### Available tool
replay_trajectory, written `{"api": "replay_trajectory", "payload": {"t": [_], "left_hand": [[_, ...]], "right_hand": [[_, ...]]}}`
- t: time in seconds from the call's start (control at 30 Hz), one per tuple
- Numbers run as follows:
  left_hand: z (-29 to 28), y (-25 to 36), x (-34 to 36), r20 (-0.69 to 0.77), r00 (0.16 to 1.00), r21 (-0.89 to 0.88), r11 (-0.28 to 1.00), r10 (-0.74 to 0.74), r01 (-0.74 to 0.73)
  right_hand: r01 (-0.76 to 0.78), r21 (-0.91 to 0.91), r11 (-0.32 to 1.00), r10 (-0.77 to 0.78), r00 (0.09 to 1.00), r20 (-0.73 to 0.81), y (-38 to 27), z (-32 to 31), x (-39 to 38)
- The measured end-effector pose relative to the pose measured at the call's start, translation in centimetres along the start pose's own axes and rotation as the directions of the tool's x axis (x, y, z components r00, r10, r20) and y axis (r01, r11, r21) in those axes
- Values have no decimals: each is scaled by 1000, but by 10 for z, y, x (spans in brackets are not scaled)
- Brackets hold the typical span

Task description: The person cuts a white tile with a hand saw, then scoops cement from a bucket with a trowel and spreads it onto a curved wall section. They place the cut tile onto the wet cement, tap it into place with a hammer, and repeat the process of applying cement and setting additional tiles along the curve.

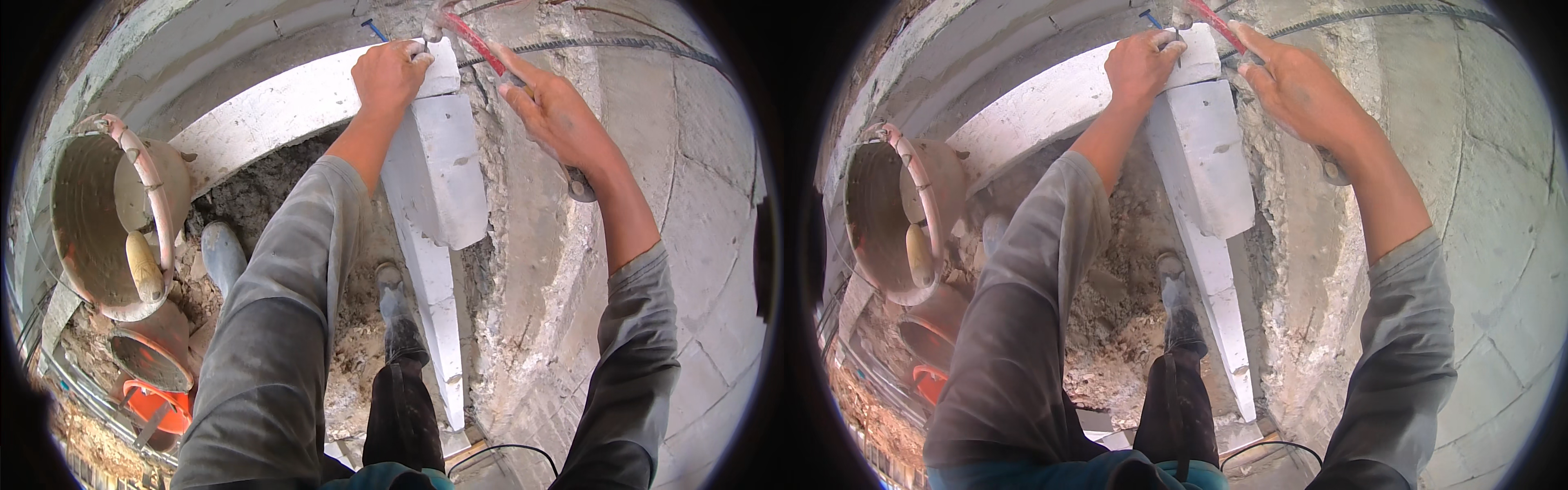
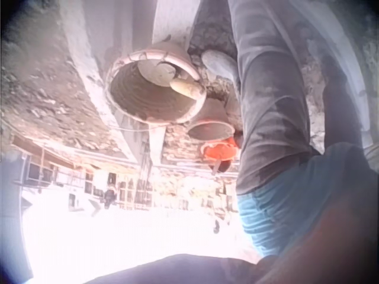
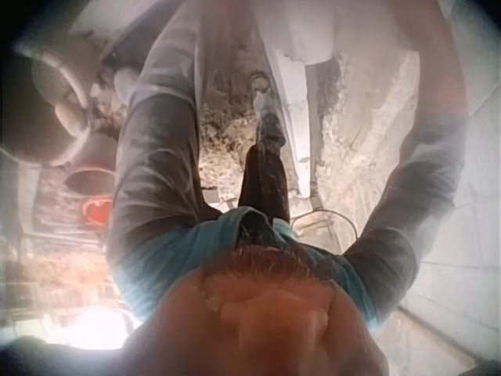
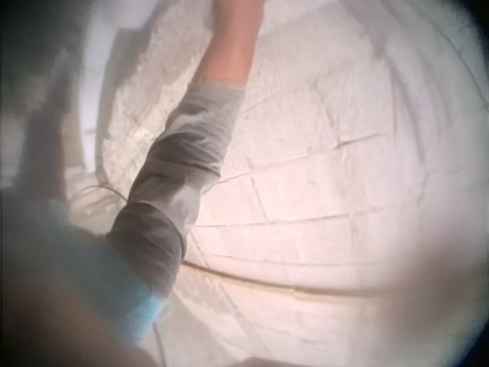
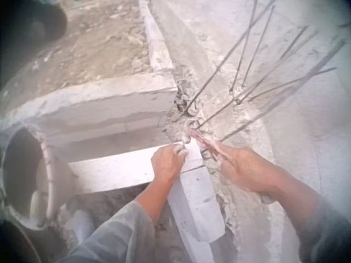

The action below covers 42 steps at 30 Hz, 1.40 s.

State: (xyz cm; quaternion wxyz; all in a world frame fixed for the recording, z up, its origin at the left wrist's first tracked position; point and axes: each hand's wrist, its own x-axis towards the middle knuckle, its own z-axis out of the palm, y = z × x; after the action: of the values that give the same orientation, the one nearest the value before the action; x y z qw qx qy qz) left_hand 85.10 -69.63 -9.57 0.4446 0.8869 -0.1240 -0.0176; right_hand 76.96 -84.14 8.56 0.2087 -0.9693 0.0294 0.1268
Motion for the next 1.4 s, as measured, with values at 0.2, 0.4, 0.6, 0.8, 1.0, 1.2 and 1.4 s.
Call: {"api": "replay_trajectory", "payload": {"t": [0.2,0.4,0.6,0.8,1.0,1.2,1.4], "left_hand": [[0,-1,-2,-3,1000,44,999,25,-25],[-2,3,-2,82,996,91,996,-31,24],[-1,5,-4,86,996,83,996,-34,27],[-16,27,-50,-35,999,147,989,30,-25],[-25,12,-58,137,991,450,891,3,-65],[-25,7,-56,215,975,526,848,-56,-67],[-26,10,-57,221,972,521,852,-74,-53]], "right_hand": [[175,-96,980,-183,979,-90,-1,-4,4],[41,-8,999,-42,997,-72,-3,-5,7],[69,-42,997,-70,997,-15,-6,-9,9],[-4,-88,996,12,996,92,-12,-17,10],[-176,-67,982,186,964,190,-17,-22,12],[-173,26,984,172,983,58,-20,-25,15],[-169,-48,984,175,968,180,-20,-26,18]]}}
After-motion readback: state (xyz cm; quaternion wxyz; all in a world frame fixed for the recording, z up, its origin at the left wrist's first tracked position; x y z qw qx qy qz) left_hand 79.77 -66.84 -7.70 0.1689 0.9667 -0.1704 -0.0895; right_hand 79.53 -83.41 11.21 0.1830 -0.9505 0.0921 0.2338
